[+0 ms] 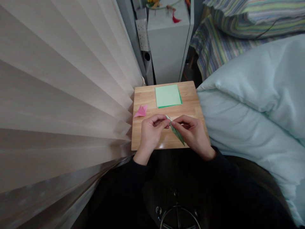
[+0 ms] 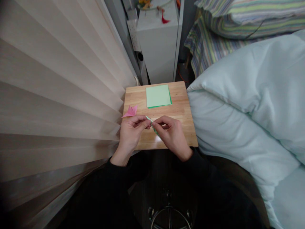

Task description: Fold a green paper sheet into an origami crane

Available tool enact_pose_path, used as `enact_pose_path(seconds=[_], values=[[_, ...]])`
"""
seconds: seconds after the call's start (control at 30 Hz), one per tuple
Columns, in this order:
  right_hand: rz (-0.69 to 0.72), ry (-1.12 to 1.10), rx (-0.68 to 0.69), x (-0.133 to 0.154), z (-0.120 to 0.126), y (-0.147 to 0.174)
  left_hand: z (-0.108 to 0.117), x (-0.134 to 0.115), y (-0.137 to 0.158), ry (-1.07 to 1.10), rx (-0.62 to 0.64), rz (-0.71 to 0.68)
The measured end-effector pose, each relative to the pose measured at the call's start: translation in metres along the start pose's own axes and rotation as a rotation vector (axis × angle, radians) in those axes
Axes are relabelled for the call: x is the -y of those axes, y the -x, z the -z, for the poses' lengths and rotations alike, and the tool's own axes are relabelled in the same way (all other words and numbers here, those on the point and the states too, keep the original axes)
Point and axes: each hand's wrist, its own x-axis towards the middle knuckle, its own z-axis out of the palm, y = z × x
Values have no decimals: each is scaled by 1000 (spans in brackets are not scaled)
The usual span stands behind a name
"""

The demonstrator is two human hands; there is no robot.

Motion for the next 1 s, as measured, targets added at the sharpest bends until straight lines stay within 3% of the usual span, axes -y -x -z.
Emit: enact_pose_path(seconds=[0.17, 0.33, 0.43, 0.67, 0.83, 1.0], values=[[-40, -43, 20, -1, 1, -2, 0, -6, 2, -16, 40, -18], [-88, -65, 177, -8, 2, -4, 2, -6, 0, -16, 34, -57], [-70, -50, 160, -9, 3, -3, 2, -2, -1, 12, 18, -68], [-67, -157, 150, -6, 3, -4, -2, 3, 3, 49, 105, 60], [-96, -187, 158, -6, 1, -3, -5, -1, 5, 174, 17, 99], [-150, -114, 195, -5, -3, 1, 15, -12, -11, 312, -150, 87]])
